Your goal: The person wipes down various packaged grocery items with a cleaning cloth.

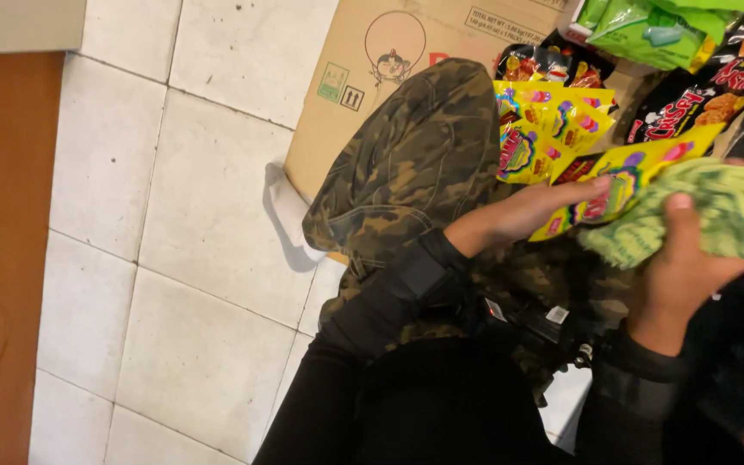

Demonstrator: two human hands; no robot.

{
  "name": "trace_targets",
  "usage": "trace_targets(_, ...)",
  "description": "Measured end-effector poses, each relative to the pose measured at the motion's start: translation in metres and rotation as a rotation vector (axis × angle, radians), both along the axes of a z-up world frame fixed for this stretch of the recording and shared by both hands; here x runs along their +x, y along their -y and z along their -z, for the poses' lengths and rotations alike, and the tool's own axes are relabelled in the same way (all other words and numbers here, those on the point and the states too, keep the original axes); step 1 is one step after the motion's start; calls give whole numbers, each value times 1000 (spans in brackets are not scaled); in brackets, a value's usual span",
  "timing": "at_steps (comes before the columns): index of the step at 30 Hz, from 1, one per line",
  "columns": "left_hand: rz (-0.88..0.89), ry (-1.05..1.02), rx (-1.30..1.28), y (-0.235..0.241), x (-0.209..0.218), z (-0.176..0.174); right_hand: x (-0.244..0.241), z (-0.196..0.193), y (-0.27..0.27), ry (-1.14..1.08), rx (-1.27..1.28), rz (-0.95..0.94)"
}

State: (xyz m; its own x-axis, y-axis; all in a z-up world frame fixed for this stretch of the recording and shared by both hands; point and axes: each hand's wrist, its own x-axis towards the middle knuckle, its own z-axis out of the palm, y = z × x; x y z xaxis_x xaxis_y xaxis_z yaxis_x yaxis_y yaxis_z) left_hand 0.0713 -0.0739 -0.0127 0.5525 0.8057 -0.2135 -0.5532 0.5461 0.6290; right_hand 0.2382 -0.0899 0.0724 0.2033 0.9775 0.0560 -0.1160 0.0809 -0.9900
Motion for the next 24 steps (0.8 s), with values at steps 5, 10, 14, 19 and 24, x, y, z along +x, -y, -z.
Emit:
trace_targets(5,63,-60,30,8,12,-5,-15,-29,4,168,-66,193)
trace_targets(10,41,345,-187,12,16,-29,-65,-74,9,633,312,-100)
trace_targets(14,-43,262,-61,8,22,-22,-68,-71,13,1001,444,-187)
trace_targets(19,-56,408,-147,18,17,-31,-57,-65,2,1147,480,-116)
trace_targets(24,-5,222,-13,35,19,26,-45,-46,-1,1006,361,71)
